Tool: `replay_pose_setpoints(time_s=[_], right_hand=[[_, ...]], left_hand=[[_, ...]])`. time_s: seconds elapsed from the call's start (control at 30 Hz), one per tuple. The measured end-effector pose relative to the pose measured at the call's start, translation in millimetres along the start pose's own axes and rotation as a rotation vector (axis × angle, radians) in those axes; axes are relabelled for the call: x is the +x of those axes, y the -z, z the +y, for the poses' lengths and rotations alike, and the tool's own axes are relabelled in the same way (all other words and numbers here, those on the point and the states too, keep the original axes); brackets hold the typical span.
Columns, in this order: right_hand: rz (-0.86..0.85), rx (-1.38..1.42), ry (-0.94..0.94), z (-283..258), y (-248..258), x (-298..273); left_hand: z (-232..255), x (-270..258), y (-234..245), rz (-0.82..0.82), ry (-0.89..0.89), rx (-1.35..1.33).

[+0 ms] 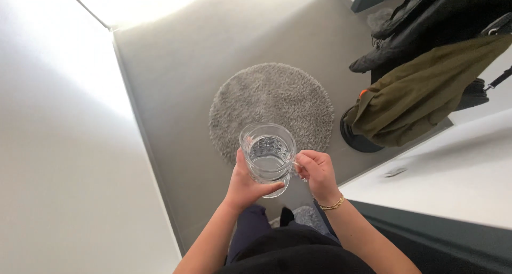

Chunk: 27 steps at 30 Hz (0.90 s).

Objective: The person fills a glass pitcher with water from a bathroom tap, then walks to a hallway and pours the water into the soil of several potted plants lined up along the wall.

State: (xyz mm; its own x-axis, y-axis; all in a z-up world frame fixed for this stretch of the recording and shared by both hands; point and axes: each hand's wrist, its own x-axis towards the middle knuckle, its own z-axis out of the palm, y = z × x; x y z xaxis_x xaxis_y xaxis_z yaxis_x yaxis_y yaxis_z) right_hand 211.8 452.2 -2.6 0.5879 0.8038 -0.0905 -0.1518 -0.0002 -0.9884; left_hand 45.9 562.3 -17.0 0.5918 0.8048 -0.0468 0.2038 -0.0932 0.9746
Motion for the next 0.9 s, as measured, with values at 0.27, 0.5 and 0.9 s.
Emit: replay_pose_setpoints(time_s=[0.27,0.5,0.9], right_hand=[[0.156,-0.033,0.077,2.5,-45.2,107.7],[0.236,0.065,0.039,-18.8,-102.0,204.4],[0.156,0.017,0.055,-32.7,-123.4,403.5]], left_hand=[[1.0,128.7,46.4,-0.098,-0.023,-0.015],[10.8,228.1,97.5,-0.134,0.005,0.045],[14.1,422.1,121.3,-0.081,-0.038,-0.025]])
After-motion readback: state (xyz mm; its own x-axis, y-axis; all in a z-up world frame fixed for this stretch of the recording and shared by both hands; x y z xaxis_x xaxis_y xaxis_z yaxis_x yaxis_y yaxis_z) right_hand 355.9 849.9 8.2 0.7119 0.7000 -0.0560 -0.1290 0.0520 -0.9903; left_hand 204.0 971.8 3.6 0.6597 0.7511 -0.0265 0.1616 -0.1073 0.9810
